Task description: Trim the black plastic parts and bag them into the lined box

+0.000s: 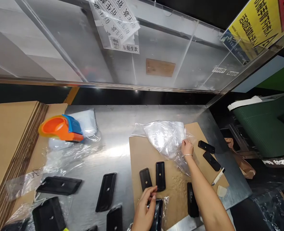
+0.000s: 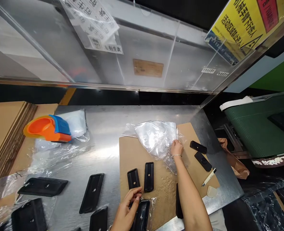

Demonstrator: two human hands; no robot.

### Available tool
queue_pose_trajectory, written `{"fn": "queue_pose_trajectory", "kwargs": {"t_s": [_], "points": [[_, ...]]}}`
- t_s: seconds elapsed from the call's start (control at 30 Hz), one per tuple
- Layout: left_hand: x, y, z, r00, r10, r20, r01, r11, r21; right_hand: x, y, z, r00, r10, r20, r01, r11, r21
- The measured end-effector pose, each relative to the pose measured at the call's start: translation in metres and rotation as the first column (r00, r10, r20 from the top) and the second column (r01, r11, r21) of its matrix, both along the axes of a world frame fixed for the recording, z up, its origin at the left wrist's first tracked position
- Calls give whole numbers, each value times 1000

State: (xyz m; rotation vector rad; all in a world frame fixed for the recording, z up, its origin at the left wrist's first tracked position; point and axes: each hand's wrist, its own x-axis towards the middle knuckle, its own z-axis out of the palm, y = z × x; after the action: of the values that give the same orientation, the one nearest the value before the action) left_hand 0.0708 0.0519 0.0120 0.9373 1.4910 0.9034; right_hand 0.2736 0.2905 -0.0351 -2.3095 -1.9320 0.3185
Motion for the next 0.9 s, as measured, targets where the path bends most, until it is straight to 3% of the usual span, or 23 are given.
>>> {"fn": "queue_pose_trajectory", "kwargs": {"t_s": [0.13,0.3,0.5,0.67,0.9], "points": [[8,23,6,1000,-30,4,30,999,15,-1,1,-6,997,70,-24,-70,997,-10],[13,40,17,995,-2,96,-1,1000,31,7,4,-10,997,55,-58,-58,997,-42],[12,50,8,979,100,178,-95,995,-34,13,5,-5,990,86,-108,-90,995,-36],[19,56,11,979,70,191,-66,997,-29,6,11,-9,978,135,-160,-143,989,-41],[14,63,11,963,118,241,-100,991,-84,32,2,5,947,125,-297,-133,991,-6]]}}
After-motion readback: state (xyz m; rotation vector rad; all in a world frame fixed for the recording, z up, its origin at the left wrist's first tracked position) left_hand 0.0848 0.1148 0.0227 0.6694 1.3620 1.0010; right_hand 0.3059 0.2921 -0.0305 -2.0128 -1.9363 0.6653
